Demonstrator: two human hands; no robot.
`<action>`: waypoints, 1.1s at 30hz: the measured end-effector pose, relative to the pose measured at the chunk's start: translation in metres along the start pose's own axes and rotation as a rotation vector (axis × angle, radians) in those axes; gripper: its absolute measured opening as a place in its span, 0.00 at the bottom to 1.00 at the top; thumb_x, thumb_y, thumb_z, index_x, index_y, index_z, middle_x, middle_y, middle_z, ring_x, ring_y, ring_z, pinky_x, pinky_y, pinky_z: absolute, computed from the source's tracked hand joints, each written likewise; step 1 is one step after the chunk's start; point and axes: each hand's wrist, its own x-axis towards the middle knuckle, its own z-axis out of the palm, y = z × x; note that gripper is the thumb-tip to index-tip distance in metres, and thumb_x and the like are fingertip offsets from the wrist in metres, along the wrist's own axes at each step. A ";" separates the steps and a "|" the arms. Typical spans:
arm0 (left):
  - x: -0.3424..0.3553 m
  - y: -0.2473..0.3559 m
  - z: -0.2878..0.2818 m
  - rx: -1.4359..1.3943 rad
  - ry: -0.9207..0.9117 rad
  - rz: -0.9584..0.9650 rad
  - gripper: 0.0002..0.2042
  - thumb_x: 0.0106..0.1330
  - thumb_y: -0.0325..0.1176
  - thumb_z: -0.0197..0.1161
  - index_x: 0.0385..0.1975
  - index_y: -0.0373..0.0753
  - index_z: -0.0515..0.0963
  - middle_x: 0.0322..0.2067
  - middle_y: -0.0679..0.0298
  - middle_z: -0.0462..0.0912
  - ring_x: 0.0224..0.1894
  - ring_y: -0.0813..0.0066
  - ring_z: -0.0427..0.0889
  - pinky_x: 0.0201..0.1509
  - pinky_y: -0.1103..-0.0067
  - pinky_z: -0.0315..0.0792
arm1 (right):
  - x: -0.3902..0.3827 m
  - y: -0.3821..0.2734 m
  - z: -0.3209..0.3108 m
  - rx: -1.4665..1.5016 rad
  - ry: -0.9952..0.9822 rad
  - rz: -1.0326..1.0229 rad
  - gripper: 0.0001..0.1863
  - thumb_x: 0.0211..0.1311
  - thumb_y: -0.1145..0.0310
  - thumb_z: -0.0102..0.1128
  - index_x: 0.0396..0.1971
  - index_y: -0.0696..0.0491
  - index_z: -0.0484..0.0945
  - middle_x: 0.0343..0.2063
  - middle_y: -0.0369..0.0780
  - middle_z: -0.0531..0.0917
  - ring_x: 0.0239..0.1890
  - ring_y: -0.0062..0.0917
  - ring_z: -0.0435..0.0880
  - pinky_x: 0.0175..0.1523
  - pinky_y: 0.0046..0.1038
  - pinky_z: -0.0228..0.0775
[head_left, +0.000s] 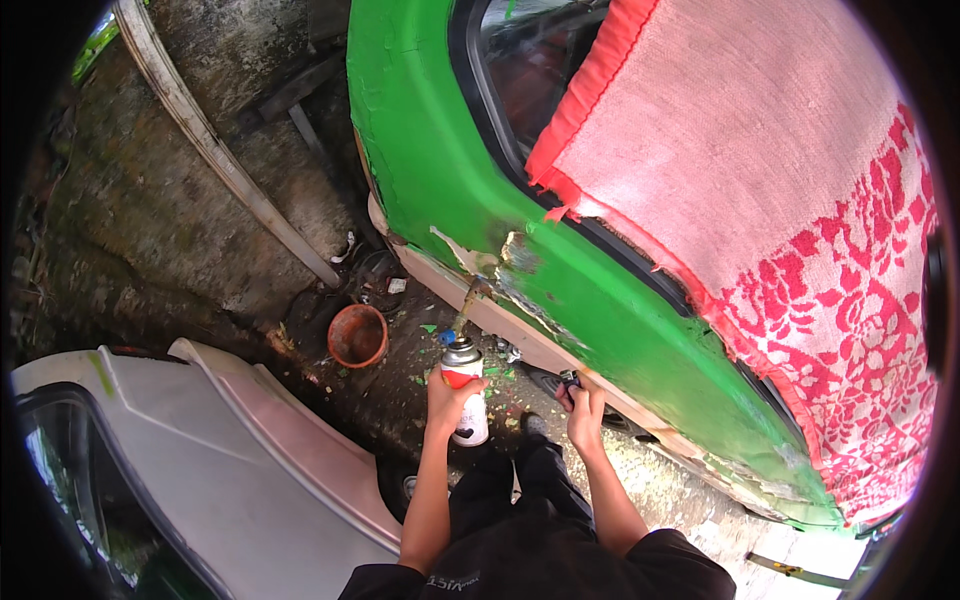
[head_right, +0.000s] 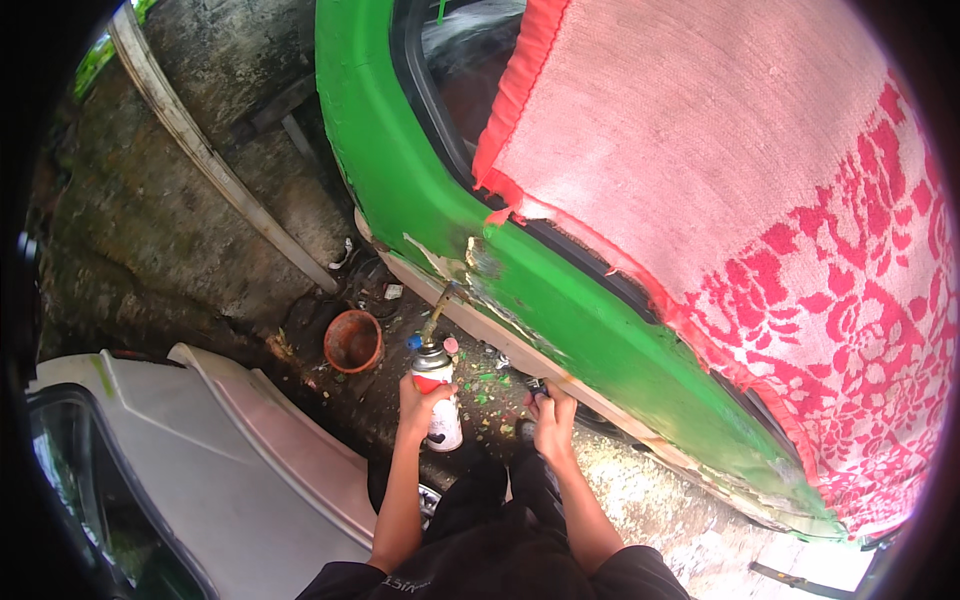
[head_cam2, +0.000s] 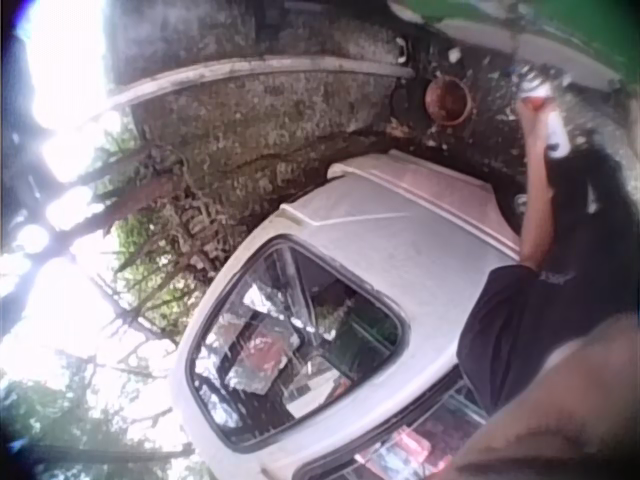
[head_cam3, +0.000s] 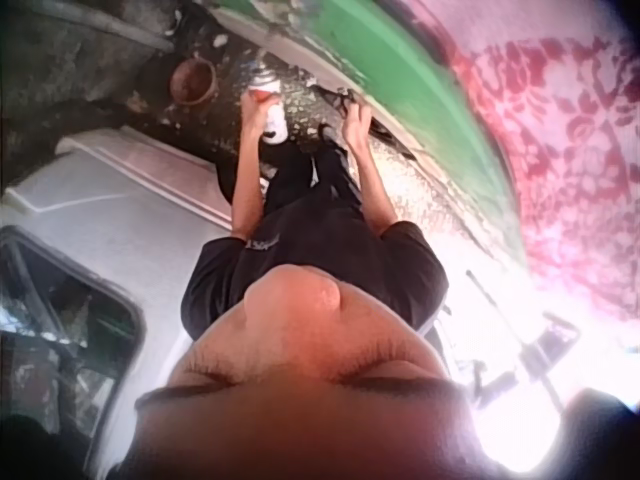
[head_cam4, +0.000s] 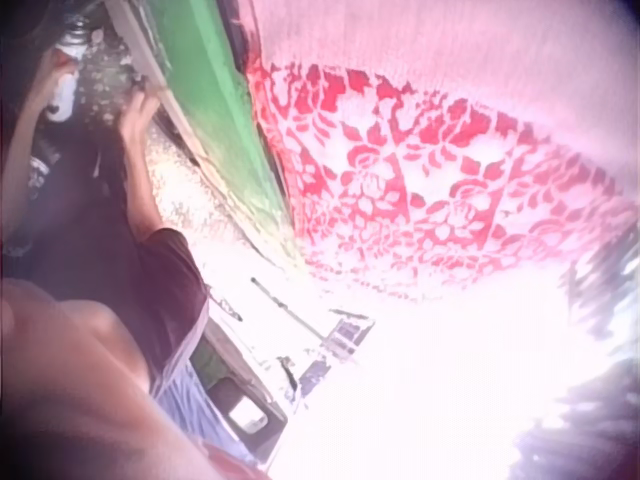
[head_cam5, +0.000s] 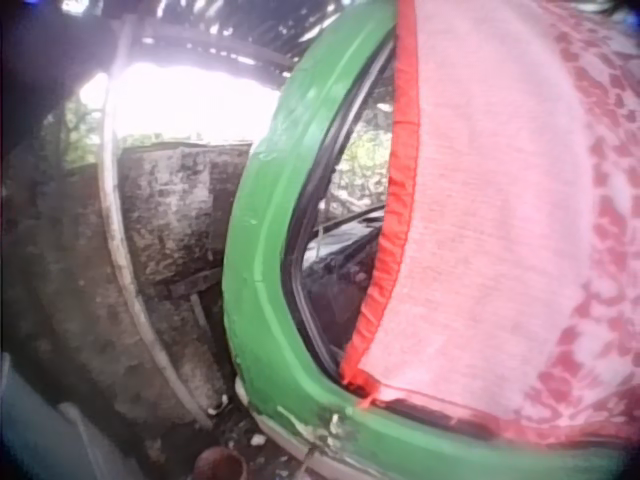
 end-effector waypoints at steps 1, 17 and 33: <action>0.001 -0.001 -0.002 -0.004 0.000 -0.020 0.17 0.47 0.25 0.74 0.37 0.34 0.76 0.29 0.62 0.82 0.28 0.74 0.82 0.33 0.77 0.75 | 0.000 0.002 -0.002 -0.001 0.002 0.005 0.20 0.62 0.75 0.44 0.51 0.68 0.76 0.29 0.43 0.78 0.28 0.21 0.78 0.33 0.22 0.73; -0.003 -0.002 0.001 0.004 0.019 -0.001 0.16 0.47 0.25 0.72 0.36 0.33 0.76 0.27 0.62 0.81 0.26 0.74 0.81 0.31 0.77 0.74 | 0.004 0.011 -0.007 0.014 -0.041 0.039 0.21 0.64 0.73 0.45 0.53 0.68 0.74 0.36 0.45 0.77 0.33 0.25 0.81 0.38 0.24 0.77; 0.009 -0.013 -0.002 0.010 -0.002 -0.041 0.18 0.47 0.25 0.74 0.38 0.33 0.77 0.30 0.62 0.83 0.28 0.75 0.81 0.34 0.77 0.75 | 0.003 0.000 -0.009 -0.054 -0.033 0.012 0.21 0.62 0.74 0.43 0.51 0.67 0.76 0.29 0.43 0.78 0.30 0.22 0.78 0.34 0.23 0.73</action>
